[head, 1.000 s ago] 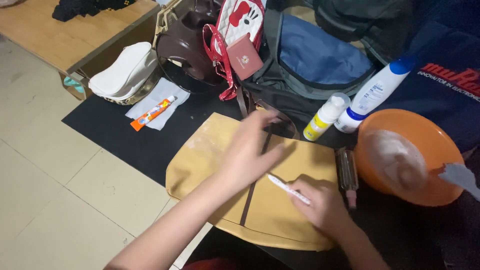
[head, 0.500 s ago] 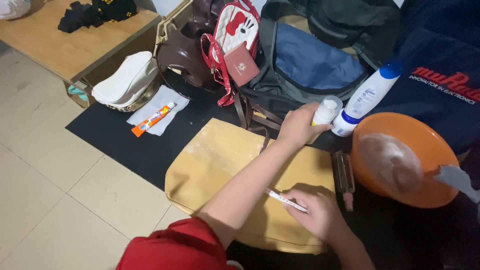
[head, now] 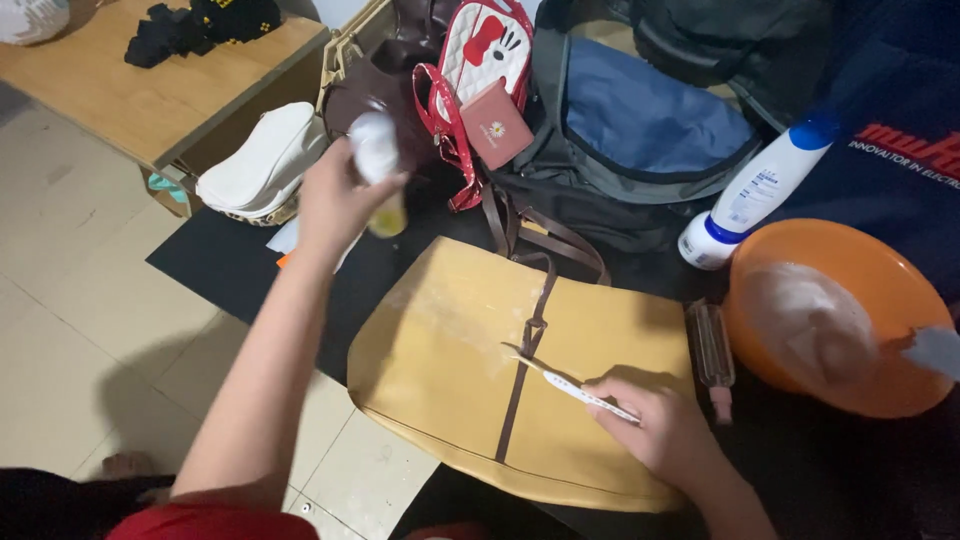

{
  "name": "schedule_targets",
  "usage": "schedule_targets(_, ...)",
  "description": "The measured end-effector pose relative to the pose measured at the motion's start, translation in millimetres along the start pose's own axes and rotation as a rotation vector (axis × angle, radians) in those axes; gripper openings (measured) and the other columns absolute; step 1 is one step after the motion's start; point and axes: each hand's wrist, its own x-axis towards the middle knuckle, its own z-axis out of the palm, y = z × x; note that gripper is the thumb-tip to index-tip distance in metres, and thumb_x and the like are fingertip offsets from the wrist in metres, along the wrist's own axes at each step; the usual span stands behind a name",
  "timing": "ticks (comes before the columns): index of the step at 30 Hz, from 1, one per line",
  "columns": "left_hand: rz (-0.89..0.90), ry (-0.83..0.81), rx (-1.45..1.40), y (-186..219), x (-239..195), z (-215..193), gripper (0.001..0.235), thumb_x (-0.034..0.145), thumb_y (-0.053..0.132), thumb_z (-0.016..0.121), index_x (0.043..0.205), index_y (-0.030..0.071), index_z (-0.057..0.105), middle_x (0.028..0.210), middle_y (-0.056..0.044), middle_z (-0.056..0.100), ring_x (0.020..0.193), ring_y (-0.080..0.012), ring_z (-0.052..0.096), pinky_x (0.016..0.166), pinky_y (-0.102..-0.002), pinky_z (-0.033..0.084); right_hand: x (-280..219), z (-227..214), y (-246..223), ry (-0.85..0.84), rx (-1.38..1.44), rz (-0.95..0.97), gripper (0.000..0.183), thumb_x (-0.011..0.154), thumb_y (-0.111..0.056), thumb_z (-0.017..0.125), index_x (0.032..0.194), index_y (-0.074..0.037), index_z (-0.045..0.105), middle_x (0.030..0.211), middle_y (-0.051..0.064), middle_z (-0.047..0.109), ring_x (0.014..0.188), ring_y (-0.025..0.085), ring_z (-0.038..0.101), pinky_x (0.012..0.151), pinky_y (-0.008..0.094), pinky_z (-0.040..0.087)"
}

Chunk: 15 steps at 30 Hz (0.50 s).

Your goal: Cleaning a yellow leather bag by applying foam and scrubbing the surface with a toothbrush.

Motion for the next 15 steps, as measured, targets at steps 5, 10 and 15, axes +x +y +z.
schedule_targets(5,-0.225,-0.2,-0.094,-35,-4,-13,0.056,0.087,0.029,0.081,0.135,0.011,0.057,0.134,-0.01,0.062,0.112,-0.0306,0.062,0.088,-0.044,0.05,3,9,6,-0.037,-0.021,0.046,0.014,0.085,-0.025,0.072,0.096,-0.019,0.078,0.077,-0.006,0.075,0.065,0.013,0.067,0.063,0.028,0.048)
schedule_targets(10,-0.183,-0.168,-0.199,-49,18,-1,0.062,0.089,0.022,0.08,0.143,0.011,0.052,0.143,-0.01,0.061,0.128,-0.0298,0.059,0.104,-0.044,0.046,-7,20,17,-0.124,-0.14,0.356,0.022,0.083,-0.039,0.072,0.103,-0.035,0.08,0.084,-0.015,0.082,0.075,0.007,0.074,0.068,0.023,0.051)
schedule_targets(15,-0.21,-0.152,-0.111,-52,44,15,0.054,0.092,0.026,0.08,0.136,0.011,0.051,0.134,-0.012,0.063,0.109,-0.0298,0.061,0.087,-0.044,0.046,0,13,1,-0.362,-0.174,0.614,0.028,0.085,-0.049,0.068,0.111,-0.046,0.078,0.092,-0.025,0.081,0.075,0.0,0.071,0.071,0.017,0.047)
